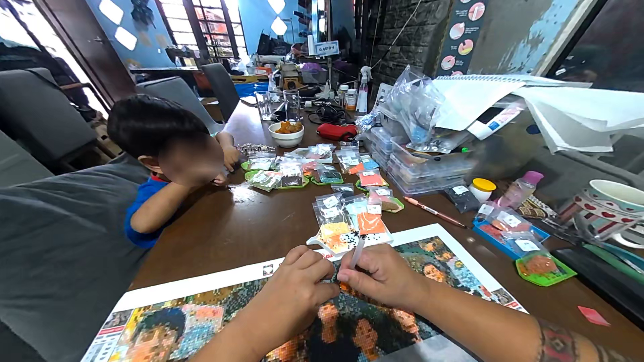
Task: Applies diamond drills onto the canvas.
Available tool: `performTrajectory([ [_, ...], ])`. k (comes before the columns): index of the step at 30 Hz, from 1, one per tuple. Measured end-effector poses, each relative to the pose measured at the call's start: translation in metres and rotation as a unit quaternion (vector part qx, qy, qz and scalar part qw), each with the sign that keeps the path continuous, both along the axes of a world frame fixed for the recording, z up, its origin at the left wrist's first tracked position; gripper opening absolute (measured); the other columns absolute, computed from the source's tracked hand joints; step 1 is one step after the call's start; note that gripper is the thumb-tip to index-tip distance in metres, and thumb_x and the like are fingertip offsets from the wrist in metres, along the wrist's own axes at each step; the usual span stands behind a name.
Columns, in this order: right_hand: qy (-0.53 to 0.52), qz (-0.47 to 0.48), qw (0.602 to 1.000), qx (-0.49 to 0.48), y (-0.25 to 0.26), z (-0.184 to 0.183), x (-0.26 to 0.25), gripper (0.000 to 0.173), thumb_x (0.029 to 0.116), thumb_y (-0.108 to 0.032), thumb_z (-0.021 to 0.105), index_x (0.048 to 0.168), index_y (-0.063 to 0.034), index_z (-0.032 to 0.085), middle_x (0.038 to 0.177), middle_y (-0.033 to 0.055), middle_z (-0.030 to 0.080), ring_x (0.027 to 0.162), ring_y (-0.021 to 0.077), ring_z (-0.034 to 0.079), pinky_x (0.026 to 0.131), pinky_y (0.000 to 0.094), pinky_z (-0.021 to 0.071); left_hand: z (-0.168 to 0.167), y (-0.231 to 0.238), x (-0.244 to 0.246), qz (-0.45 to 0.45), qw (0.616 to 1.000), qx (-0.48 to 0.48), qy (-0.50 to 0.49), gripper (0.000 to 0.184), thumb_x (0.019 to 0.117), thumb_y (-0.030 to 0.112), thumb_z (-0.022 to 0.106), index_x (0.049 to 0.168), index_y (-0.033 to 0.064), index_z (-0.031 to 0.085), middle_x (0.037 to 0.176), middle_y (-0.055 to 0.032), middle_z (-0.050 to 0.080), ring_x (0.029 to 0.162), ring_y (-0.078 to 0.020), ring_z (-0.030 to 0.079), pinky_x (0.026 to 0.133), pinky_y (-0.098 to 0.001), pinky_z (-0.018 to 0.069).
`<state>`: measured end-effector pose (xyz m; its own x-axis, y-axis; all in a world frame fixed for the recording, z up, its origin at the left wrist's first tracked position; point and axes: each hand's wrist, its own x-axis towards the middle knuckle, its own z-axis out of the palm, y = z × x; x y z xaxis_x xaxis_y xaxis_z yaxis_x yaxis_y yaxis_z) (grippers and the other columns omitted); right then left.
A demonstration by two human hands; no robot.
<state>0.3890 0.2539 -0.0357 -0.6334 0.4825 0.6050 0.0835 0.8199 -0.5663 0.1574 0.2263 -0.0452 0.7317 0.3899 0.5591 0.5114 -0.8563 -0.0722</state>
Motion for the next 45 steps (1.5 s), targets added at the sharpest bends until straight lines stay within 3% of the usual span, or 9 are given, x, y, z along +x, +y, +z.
performTrajectory([
  [5,-0.007,-0.002,1.000,-0.021,0.000,0.003,0.000,0.032,0.1060,-0.022,0.055,0.087,0.0017,0.066,0.070,0.0058,0.061,0.064,0.0022,0.054,0.060,0.0154,0.0440,0.001,-0.002,0.001,0.029,0.998,-0.044,-0.020,0.029,0.0853,0.011,0.058,0.093,0.0292,0.079,0.098,0.0023,0.070,0.101,-0.0191,0.066,0.097,-0.0425,0.0486],
  [11,0.070,-0.110,0.985,-0.113,0.008,0.020,0.008,0.022,0.1033,-0.017,0.055,0.089,-0.0049,0.066,0.070,-0.0038,0.061,0.061,-0.0015,0.057,0.058,0.0153,0.0495,0.001,0.000,0.002,0.076,0.991,-0.057,-0.093,0.033,0.0922,0.017,0.049,0.098,0.0275,0.080,0.098,0.0038,0.071,0.100,-0.0165,0.065,0.095,-0.0404,0.0476],
  [15,0.079,-0.163,0.980,-0.077,0.029,0.013,0.018,0.019,0.1039,-0.017,0.055,0.094,-0.0062,0.068,0.071,-0.0036,0.062,0.060,0.0005,0.058,0.056,0.0165,0.0506,-0.003,0.003,0.000,0.024,0.998,-0.028,-0.054,0.032,0.0957,0.015,0.050,0.099,0.0309,0.078,0.097,0.0035,0.069,0.098,-0.0172,0.064,0.092,-0.0395,0.0468],
  [20,0.034,-0.204,0.975,-0.085,0.042,0.010,0.023,0.022,0.1049,-0.020,0.054,0.092,-0.0074,0.066,0.069,-0.0026,0.062,0.059,0.0018,0.058,0.056,0.0179,0.0498,-0.005,0.003,0.001,0.000,1.000,0.010,-0.006,0.030,0.0947,0.015,0.054,0.103,0.0333,0.075,0.101,0.0014,0.068,0.099,-0.0209,0.064,0.093,-0.0435,0.0470],
  [31,-0.012,-0.219,0.970,-0.101,0.050,0.004,0.024,0.023,0.1049,-0.022,0.054,0.093,-0.0075,0.067,0.071,-0.0022,0.060,0.062,0.0023,0.056,0.059,0.0194,0.0483,-0.002,0.002,-0.001,0.002,1.000,-0.017,0.005,0.030,0.0973,0.017,0.053,0.103,0.0330,0.077,0.101,0.0012,0.069,0.101,-0.0210,0.063,0.098,-0.0422,0.0443],
  [34,-0.018,-0.218,0.970,-0.104,0.050,0.003,0.023,0.023,0.1052,-0.022,0.054,0.094,-0.0075,0.067,0.072,-0.0017,0.062,0.064,0.0030,0.060,0.062,0.0204,0.0519,-0.003,0.002,-0.001,0.001,1.000,-0.015,0.002,0.030,0.0964,0.016,0.053,0.102,0.0332,0.077,0.099,0.0017,0.068,0.100,-0.0202,0.063,0.098,-0.0416,0.0436],
  [41,-0.008,-0.237,0.968,-0.082,0.051,0.003,0.022,0.022,0.1044,-0.021,0.055,0.091,-0.0067,0.065,0.070,-0.0010,0.060,0.061,0.0036,0.057,0.058,0.0204,0.0493,-0.003,0.002,-0.002,-0.005,1.000,-0.006,0.004,0.029,0.0989,0.017,0.052,0.104,0.0319,0.076,0.100,0.0016,0.068,0.101,-0.0198,0.062,0.101,-0.0411,0.0423],
  [45,-0.009,-0.231,0.969,-0.088,0.050,0.004,0.021,0.023,0.1051,-0.021,0.055,0.092,-0.0062,0.065,0.072,0.0002,0.062,0.063,0.0045,0.061,0.061,0.0214,0.0527,-0.005,0.003,-0.003,-0.001,1.000,-0.001,-0.005,0.027,0.0998,0.019,0.051,0.102,0.0319,0.075,0.100,0.0023,0.067,0.102,-0.0190,0.062,0.101,-0.0403,0.0418],
])
